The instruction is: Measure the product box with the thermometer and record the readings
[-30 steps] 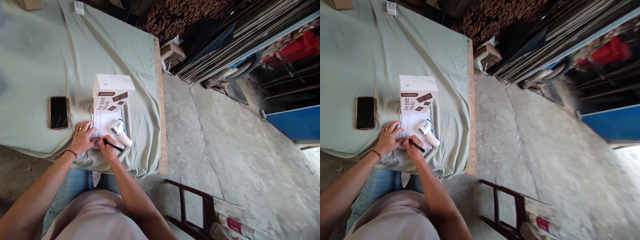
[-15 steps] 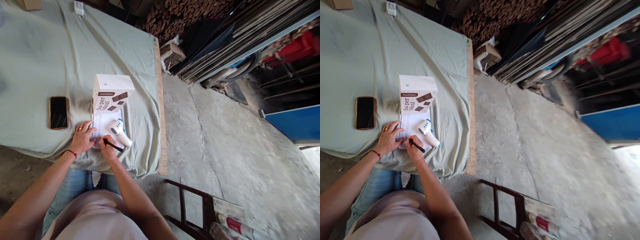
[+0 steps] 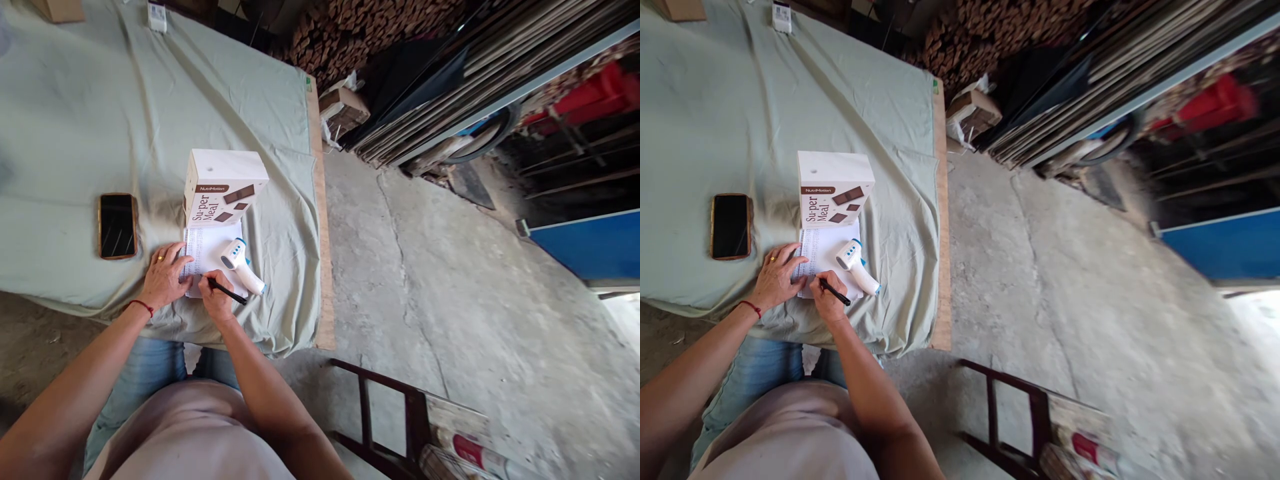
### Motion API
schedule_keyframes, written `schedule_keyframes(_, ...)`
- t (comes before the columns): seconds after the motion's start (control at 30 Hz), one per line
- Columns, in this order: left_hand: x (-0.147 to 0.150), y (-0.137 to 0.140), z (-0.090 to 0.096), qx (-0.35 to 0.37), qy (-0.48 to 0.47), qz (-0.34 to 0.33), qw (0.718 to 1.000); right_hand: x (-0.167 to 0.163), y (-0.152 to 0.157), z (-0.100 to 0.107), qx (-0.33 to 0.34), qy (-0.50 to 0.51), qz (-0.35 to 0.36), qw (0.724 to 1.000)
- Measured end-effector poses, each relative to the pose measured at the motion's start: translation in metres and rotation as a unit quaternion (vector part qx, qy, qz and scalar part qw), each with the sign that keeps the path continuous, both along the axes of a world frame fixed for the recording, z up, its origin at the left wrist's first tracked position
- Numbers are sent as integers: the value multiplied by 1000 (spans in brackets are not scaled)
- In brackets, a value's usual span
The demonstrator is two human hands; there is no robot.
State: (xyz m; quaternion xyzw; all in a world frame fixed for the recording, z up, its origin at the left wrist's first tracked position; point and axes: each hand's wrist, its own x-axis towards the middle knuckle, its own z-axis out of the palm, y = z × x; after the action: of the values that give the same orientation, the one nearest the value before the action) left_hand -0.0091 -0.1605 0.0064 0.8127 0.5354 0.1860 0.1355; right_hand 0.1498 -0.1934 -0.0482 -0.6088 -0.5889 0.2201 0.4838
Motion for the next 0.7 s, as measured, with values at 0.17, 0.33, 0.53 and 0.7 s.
schedule_keyframes(0.17, 0, 0, -1, 2, 0, 0, 1000, 1, 0, 2, -1, -16, 2, 1000)
schedule_keyframes(0.33, 0, 0, -1, 3, -3, 0, 1000, 1, 1, 2, -6, -13, 8, 1000)
schedule_keyframes(0.53, 0, 0, -2, 2, -5, 0, 1000, 1, 1, 2, -2, -13, 11, 1000)
schedule_keyframes(0.7, -1, 1, -2, -2, -14, 1, 1000, 1, 1, 2, -4, -22, 14, 1000)
